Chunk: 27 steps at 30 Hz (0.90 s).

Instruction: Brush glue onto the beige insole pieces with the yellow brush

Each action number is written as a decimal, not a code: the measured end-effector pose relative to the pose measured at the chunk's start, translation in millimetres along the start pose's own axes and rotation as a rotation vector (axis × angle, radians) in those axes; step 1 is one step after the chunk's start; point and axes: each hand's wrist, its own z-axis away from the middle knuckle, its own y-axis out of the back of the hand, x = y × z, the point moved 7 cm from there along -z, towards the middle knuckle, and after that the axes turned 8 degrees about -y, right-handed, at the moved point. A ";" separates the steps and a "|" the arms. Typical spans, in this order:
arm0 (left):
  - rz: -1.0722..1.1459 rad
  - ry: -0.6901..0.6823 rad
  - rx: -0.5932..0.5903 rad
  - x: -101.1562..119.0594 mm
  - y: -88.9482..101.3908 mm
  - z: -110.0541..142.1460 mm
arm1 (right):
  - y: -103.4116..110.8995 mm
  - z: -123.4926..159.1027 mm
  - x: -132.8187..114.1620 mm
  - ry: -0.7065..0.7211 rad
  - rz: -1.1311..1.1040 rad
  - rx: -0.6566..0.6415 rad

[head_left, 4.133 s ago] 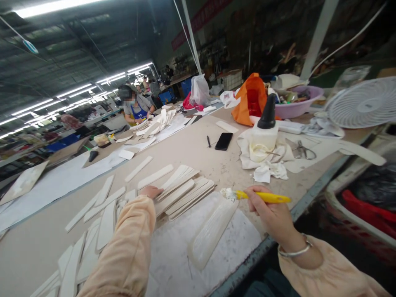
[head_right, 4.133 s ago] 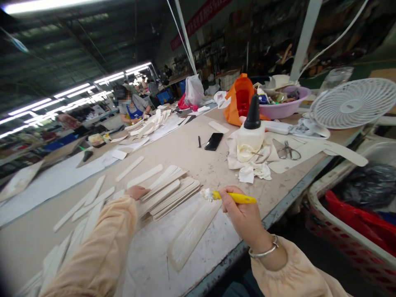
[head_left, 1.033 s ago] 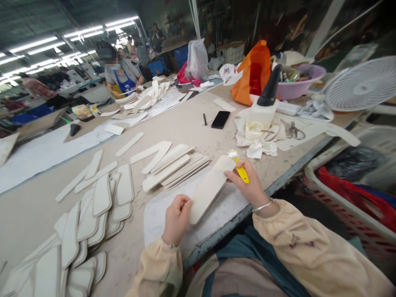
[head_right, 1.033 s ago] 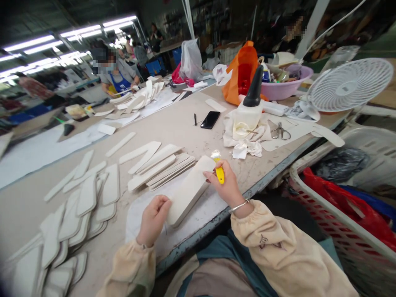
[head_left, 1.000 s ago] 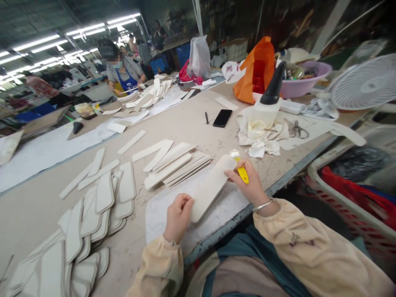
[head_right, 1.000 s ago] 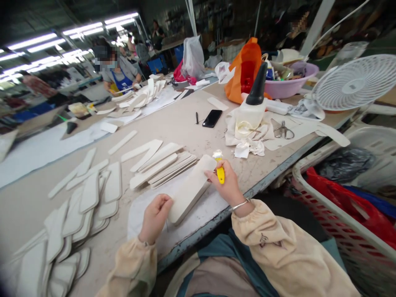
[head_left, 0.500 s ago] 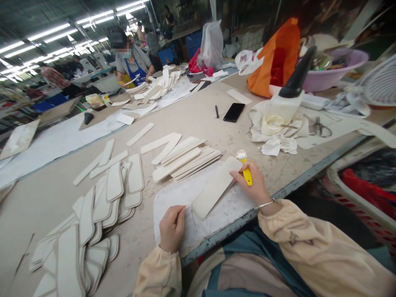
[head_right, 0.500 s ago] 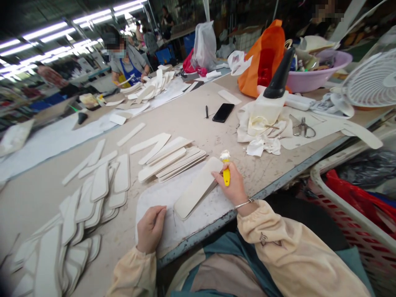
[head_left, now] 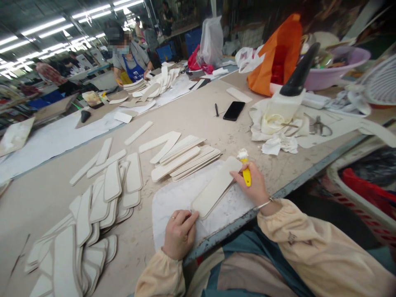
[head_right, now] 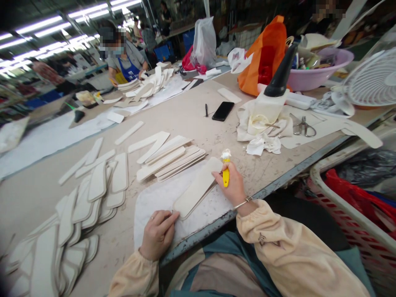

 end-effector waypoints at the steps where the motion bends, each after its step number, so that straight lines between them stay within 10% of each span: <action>1: -0.003 -0.006 -0.005 0.6 0.0 -0.8 | 0.1 0.1 -0.7 0.004 0.009 0.001; 27: -0.072 -0.075 -0.030 -1.8 -6.7 -1.7 | 10.2 -21.3 8.9 0.093 0.264 0.032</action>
